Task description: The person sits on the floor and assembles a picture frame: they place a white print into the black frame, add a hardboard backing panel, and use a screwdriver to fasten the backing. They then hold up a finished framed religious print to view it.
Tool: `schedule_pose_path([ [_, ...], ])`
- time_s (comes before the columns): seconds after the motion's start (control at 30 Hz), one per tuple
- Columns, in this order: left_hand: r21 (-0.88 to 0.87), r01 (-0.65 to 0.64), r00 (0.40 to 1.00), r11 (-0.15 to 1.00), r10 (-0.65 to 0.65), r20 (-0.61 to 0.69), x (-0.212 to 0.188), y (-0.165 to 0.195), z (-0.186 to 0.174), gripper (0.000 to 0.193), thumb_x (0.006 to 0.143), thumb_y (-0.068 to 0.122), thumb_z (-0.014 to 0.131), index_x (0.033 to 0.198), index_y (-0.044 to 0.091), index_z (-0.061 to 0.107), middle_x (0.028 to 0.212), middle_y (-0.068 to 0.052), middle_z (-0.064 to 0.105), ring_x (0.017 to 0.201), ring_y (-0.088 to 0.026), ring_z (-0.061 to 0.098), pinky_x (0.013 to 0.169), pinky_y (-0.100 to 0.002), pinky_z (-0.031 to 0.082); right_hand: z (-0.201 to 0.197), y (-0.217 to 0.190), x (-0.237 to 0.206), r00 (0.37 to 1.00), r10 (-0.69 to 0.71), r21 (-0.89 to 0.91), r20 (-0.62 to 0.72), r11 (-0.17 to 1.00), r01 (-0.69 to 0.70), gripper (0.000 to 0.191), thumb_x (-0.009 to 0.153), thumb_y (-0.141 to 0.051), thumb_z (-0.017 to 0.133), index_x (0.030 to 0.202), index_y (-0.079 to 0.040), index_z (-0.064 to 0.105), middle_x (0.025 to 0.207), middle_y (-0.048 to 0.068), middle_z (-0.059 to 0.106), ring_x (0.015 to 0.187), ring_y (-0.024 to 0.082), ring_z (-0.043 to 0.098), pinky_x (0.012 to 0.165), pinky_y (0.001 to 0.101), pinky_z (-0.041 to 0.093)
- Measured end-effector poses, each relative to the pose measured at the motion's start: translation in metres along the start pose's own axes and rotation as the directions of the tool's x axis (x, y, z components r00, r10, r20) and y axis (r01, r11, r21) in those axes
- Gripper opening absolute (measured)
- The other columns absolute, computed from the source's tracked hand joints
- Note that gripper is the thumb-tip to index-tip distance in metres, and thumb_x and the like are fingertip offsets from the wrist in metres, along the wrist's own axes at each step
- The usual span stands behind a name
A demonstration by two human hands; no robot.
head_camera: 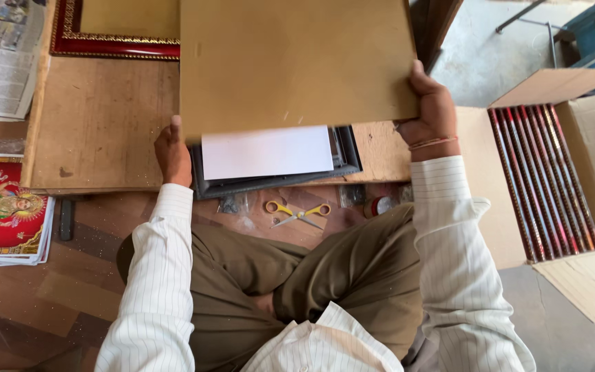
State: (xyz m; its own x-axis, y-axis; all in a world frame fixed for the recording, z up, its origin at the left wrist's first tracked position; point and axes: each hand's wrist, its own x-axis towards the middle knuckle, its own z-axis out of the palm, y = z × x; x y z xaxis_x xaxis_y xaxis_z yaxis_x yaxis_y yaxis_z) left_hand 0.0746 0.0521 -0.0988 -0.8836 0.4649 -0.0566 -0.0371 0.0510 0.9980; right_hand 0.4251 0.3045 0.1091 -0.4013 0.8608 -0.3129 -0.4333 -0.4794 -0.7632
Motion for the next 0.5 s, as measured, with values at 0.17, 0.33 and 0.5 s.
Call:
schedule_pose_path([
  [0.17, 0.087, -0.169, 0.985, 0.982, 0.171, -0.013, -0.007, 0.010, 0.004, 0.039, 0.092, 0.035, 0.081, 0.103, 0.000, 0.072, 0.090, -0.001, 0.068, 0.085, -0.014, 0.062, 0.079, -0.031, 0.052, -0.038, 0.006, 0.029, 1.000, 0.007, -0.044, -0.012, 0.999, -0.008, 0.019, 0.107, -0.032, 0.058, 0.105, -0.014, 0.062, 0.083, 0.000, 0.065, 0.057, 0.013, 0.050, 0.045, 0.0257, 0.032],
  [0.33, 0.230, -0.188, 0.981, 0.955, 0.194, -0.003, -0.015, 0.027, 0.006, 0.032, 0.087, 0.015, 0.082, 0.110, -0.003, 0.071, 0.096, -0.009, 0.074, 0.086, -0.019, 0.069, 0.079, -0.033, 0.055, -0.056, 0.039, 0.062, 0.966, -0.031, 0.071, -0.257, 0.996, 0.051, 0.016, 0.105, -0.029, 0.056, 0.102, -0.013, 0.057, 0.080, 0.003, 0.061, 0.055, 0.017, 0.046, 0.045, 0.0299, 0.030],
  [0.5, 0.244, -0.188, 0.981, 0.951, 0.192, 0.007, -0.014, 0.029, 0.005, 0.035, 0.085, 0.015, 0.081, 0.113, -0.003, 0.070, 0.097, -0.011, 0.074, 0.085, -0.020, 0.070, 0.078, -0.033, 0.056, -0.043, 0.052, 0.084, 0.889, 0.002, 0.163, -0.458, 0.983, 0.082, 0.014, 0.102, -0.027, 0.063, 0.104, -0.014, 0.058, 0.086, 0.002, 0.064, 0.057, 0.019, 0.045, 0.047, 0.0320, 0.030],
])
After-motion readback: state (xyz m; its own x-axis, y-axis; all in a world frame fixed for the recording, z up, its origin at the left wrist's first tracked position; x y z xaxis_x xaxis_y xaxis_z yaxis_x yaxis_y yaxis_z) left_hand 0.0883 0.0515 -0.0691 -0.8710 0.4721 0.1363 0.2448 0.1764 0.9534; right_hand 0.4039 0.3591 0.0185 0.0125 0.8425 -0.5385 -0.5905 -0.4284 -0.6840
